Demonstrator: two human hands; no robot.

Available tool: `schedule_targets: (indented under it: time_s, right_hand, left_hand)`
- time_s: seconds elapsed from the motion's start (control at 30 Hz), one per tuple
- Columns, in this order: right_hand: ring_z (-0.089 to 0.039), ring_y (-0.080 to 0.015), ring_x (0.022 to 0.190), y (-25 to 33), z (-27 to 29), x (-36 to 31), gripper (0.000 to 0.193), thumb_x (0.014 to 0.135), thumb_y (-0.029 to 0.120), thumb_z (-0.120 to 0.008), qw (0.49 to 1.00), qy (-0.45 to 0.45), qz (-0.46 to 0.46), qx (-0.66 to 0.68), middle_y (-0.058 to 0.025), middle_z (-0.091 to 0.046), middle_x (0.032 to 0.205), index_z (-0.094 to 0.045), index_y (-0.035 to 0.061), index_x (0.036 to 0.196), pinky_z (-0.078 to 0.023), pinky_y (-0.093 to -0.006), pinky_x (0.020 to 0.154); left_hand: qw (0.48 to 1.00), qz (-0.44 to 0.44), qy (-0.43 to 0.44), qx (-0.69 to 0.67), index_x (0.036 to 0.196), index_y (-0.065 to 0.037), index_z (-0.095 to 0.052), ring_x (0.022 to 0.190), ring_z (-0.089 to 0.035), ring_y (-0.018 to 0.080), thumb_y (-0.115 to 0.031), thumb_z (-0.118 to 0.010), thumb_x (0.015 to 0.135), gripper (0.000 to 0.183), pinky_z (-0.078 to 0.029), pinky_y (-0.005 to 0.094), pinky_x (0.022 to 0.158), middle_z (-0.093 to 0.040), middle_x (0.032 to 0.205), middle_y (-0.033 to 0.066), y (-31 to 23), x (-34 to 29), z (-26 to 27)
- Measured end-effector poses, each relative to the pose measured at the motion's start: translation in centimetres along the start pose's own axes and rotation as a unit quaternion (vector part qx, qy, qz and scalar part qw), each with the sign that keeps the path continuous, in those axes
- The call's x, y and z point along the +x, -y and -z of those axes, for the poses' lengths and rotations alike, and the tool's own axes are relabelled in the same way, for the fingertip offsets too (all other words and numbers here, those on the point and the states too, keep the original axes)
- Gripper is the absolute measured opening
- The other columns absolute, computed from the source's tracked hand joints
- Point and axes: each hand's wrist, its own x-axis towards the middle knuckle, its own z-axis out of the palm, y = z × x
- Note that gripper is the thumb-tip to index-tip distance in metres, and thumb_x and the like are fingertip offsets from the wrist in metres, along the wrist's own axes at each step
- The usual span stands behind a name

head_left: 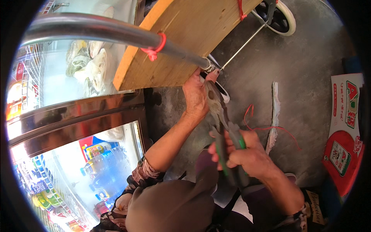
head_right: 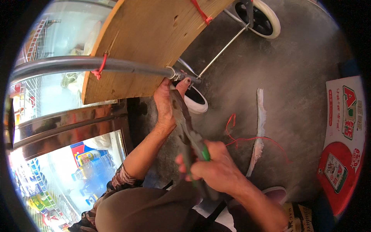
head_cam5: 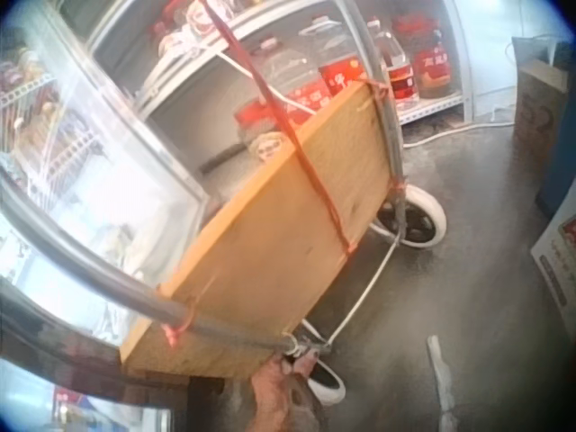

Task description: The person squats beside a small wooden cart and uses pliers to cut and remove red zip ties securing a metal pole to the cart frame. After cutting the ties, the person stands and walks through the store while holding the removed ties.

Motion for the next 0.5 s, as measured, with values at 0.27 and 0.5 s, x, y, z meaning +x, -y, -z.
schedule_targets:
  time_s: [0.27,0.5]
  right_hand:
    - [-0.060,-0.0153,0.068,0.0,1.6,0.5,0.031,0.064,-0.001,-0.048,0.982,-0.103,0.042,-0.150,-0.0107,-0.062,0.075,-0.057,-0.0092,0.092,-0.049,-0.0278,0.061]
    - [-0.060,-0.0163,0.067,0.9,1.4,0.9,0.032,0.063,0.001,-0.050,0.986,-0.083,0.052,-0.134,-0.0128,-0.062,0.075,-0.057,-0.0095,0.092,-0.049,-0.0286,0.061]
  left_hand:
    - [0.995,-0.002,0.009,0.095,0.098,0.000,-0.061,0.084,-0.057,0.0232,-0.015,-0.063,0.081,0.023,-0.043,0.0314,0.079,-0.062,0.087,0.0129,-0.6,0.1,0.1]
    - [0.993,-0.009,0.000,0.115,0.100,-0.001,-0.061,0.093,-0.059,0.0307,-0.017,-0.061,0.082,0.024,-0.043,0.0350,0.084,-0.063,0.093,0.0175,-0.8,0.0,-0.2]
